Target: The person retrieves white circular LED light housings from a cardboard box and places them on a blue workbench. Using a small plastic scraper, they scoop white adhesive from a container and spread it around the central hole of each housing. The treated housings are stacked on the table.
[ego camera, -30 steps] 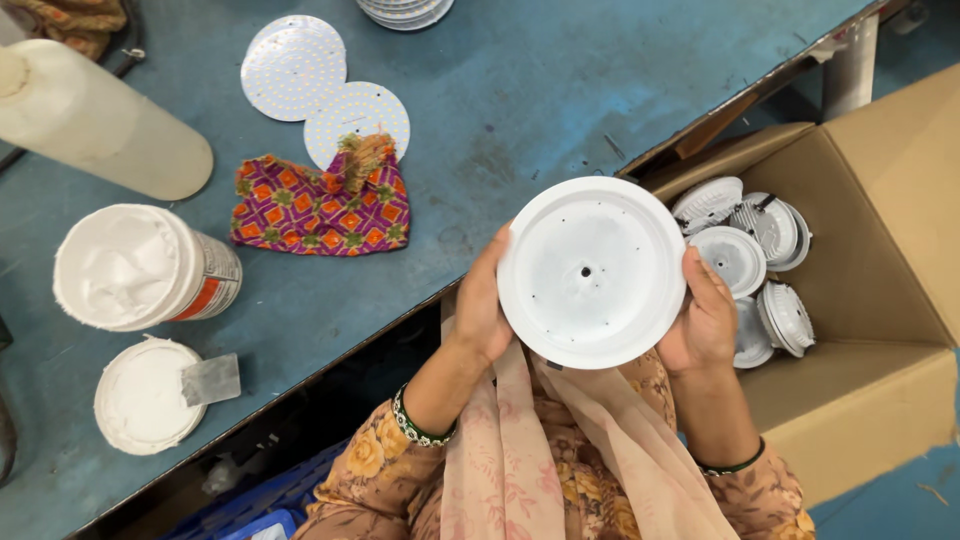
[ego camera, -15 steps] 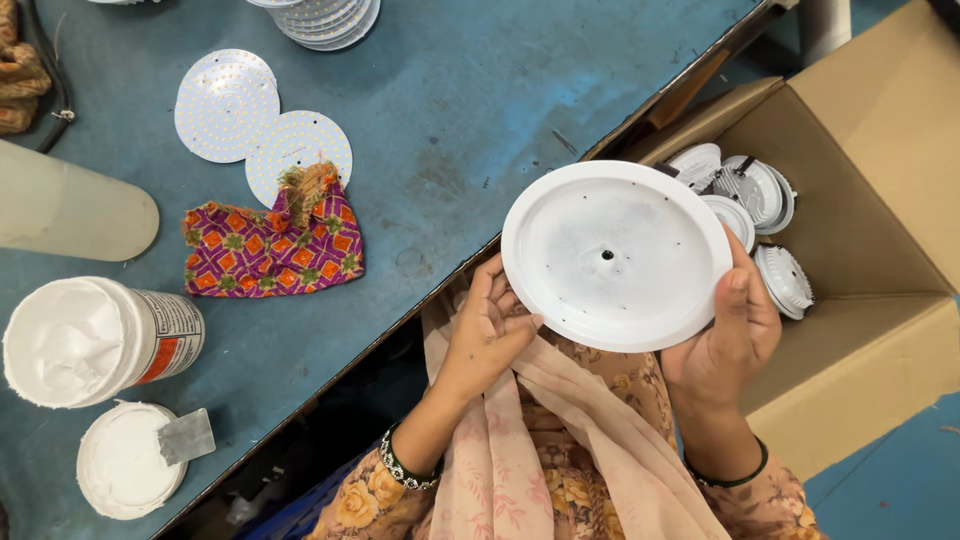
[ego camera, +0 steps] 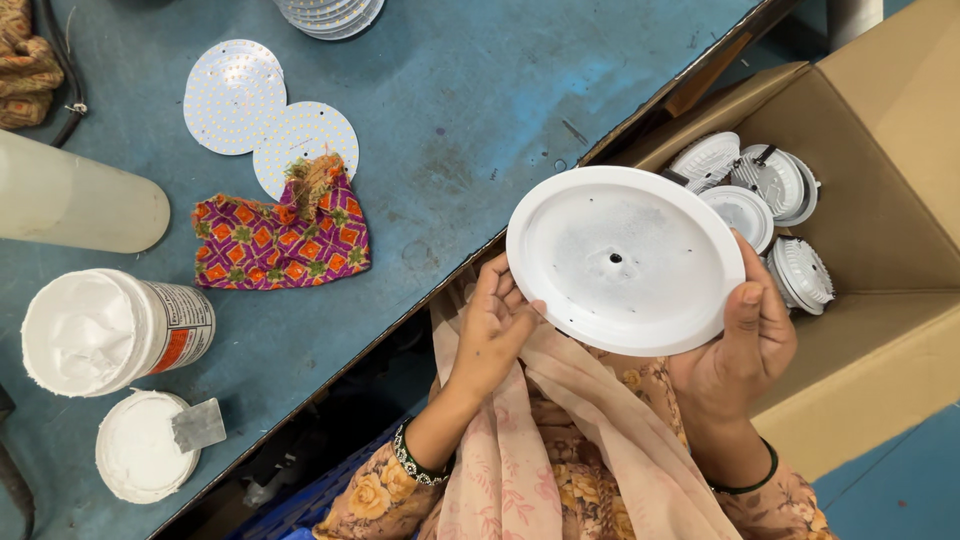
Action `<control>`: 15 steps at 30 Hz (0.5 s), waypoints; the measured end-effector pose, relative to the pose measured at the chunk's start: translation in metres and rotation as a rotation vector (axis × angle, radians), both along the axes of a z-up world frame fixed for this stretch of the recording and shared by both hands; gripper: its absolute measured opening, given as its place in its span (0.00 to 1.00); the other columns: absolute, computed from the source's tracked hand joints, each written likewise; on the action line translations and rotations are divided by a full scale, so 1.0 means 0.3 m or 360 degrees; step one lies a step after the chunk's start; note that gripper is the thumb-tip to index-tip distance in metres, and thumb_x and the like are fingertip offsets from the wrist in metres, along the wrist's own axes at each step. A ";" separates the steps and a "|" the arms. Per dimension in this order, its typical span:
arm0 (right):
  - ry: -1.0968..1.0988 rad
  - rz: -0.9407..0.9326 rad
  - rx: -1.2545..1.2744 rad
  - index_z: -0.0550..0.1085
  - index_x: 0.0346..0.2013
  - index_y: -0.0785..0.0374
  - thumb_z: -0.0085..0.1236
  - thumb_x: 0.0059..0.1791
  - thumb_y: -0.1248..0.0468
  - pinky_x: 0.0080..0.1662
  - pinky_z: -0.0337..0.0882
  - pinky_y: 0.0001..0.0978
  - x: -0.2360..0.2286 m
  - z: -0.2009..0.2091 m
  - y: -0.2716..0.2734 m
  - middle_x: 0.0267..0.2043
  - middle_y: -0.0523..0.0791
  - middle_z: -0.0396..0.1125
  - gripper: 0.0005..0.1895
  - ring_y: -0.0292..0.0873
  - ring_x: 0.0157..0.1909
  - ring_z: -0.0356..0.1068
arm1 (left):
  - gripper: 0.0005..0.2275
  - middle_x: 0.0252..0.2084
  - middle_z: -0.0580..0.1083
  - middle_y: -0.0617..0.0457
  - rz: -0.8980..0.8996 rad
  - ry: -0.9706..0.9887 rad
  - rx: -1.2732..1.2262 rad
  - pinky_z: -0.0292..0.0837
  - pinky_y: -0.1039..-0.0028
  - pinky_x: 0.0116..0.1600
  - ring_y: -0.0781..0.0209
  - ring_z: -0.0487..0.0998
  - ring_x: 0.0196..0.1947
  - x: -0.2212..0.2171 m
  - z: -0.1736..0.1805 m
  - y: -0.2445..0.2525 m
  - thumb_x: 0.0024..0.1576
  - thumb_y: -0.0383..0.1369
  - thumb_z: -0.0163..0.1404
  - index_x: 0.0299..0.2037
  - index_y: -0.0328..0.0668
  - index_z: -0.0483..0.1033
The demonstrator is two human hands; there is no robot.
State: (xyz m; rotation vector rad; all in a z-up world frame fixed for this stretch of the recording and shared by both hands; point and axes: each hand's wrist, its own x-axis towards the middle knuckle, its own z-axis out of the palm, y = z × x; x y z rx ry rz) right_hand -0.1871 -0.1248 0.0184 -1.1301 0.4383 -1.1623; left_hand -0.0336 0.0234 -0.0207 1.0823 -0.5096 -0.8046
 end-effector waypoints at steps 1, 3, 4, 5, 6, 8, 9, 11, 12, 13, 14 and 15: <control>0.0013 -0.0008 -0.0020 0.65 0.65 0.83 0.53 0.64 0.56 0.67 0.70 0.36 -0.001 -0.001 0.001 0.60 0.56 0.69 0.29 0.45 0.60 0.71 | 0.27 0.66 0.66 0.43 -0.0009 0.0015 0.0015 0.69 0.72 0.66 0.58 0.69 0.67 -0.002 -0.004 0.000 0.59 0.14 0.47 0.69 0.33 0.55; 0.0040 -0.0026 -0.0063 0.66 0.65 0.83 0.53 0.64 0.55 0.67 0.70 0.36 -0.004 -0.004 0.009 0.60 0.56 0.69 0.28 0.45 0.60 0.71 | 0.28 0.66 0.66 0.44 -0.0031 0.0047 0.0043 0.69 0.73 0.63 0.59 0.69 0.65 -0.006 -0.013 0.002 0.58 0.14 0.47 0.69 0.34 0.54; 0.0061 -0.0041 -0.0085 0.66 0.64 0.82 0.53 0.64 0.55 0.67 0.70 0.37 -0.005 -0.003 0.015 0.60 0.57 0.69 0.28 0.46 0.61 0.71 | 0.28 0.65 0.66 0.43 -0.0046 0.0029 0.0075 0.70 0.72 0.63 0.59 0.70 0.64 -0.009 -0.018 0.002 0.58 0.14 0.46 0.70 0.34 0.53; 0.0083 -0.0055 -0.0109 0.66 0.64 0.82 0.53 0.64 0.55 0.67 0.70 0.38 -0.004 -0.002 0.025 0.60 0.57 0.69 0.28 0.47 0.61 0.71 | 0.29 0.65 0.67 0.43 -0.0061 0.0011 0.0105 0.70 0.72 0.62 0.59 0.70 0.64 -0.010 -0.022 0.003 0.59 0.14 0.46 0.70 0.35 0.52; 0.0104 -0.0069 -0.0134 0.66 0.63 0.82 0.52 0.64 0.54 0.68 0.70 0.39 -0.003 0.000 0.036 0.60 0.57 0.69 0.28 0.47 0.62 0.71 | 0.29 0.65 0.67 0.42 -0.0077 -0.0007 0.0135 0.71 0.72 0.62 0.59 0.71 0.63 -0.010 -0.027 0.004 0.59 0.13 0.46 0.70 0.35 0.52; 0.0286 -0.0049 -0.0432 0.67 0.64 0.78 0.47 0.65 0.53 0.68 0.70 0.39 -0.005 0.010 0.066 0.62 0.57 0.68 0.27 0.49 0.64 0.70 | 0.30 0.63 0.68 0.41 -0.0141 0.0147 0.0158 0.76 0.67 0.58 0.57 0.74 0.57 -0.007 -0.034 -0.002 0.59 0.14 0.44 0.71 0.40 0.48; 0.0377 -0.0037 -0.0581 0.67 0.64 0.76 0.44 0.65 0.52 0.68 0.71 0.40 -0.002 0.013 0.080 0.63 0.58 0.67 0.27 0.50 0.65 0.70 | 0.31 0.62 0.68 0.40 -0.0171 0.0224 0.0170 0.79 0.65 0.56 0.55 0.75 0.54 -0.006 -0.039 -0.006 0.59 0.14 0.43 0.71 0.42 0.46; 0.0389 -0.0030 -0.0958 0.67 0.63 0.71 0.39 0.65 0.53 0.65 0.74 0.44 0.006 0.017 0.098 0.62 0.58 0.68 0.24 0.53 0.64 0.72 | 0.33 0.63 0.68 0.39 -0.0172 0.0302 0.0097 0.81 0.63 0.54 0.53 0.77 0.55 -0.004 -0.046 -0.016 0.58 0.13 0.41 0.72 0.46 0.43; 0.0392 -0.0028 -0.1146 0.67 0.63 0.69 0.37 0.64 0.54 0.63 0.75 0.46 0.006 0.021 0.103 0.62 0.58 0.68 0.22 0.55 0.63 0.72 | 0.34 0.63 0.68 0.38 -0.0173 0.0341 0.0062 0.83 0.61 0.54 0.52 0.78 0.55 -0.004 -0.049 -0.021 0.57 0.13 0.40 0.72 0.48 0.41; 0.0456 0.0039 -0.1208 0.66 0.62 0.70 0.37 0.64 0.55 0.63 0.75 0.47 -0.001 0.026 0.104 0.62 0.59 0.67 0.21 0.57 0.63 0.72 | 0.35 0.63 0.68 0.40 -0.0156 0.0376 0.0080 0.82 0.61 0.53 0.53 0.78 0.54 -0.004 -0.053 -0.022 0.57 0.13 0.40 0.72 0.51 0.39; 0.0519 0.0106 -0.1270 0.65 0.62 0.70 0.37 0.64 0.57 0.62 0.75 0.48 -0.010 0.032 0.102 0.62 0.60 0.66 0.20 0.59 0.64 0.71 | 0.37 0.63 0.67 0.41 -0.0139 0.0411 0.0099 0.82 0.61 0.53 0.53 0.78 0.54 -0.004 -0.058 -0.022 0.56 0.13 0.39 0.73 0.53 0.38; 0.0579 0.0179 -0.1330 0.64 0.61 0.71 0.37 0.64 0.58 0.62 0.74 0.49 -0.018 0.037 0.100 0.62 0.61 0.65 0.19 0.61 0.64 0.71 | 0.38 0.64 0.67 0.42 -0.0118 0.0446 0.0119 0.82 0.61 0.52 0.54 0.77 0.54 -0.005 -0.065 -0.019 0.56 0.13 0.39 0.73 0.56 0.36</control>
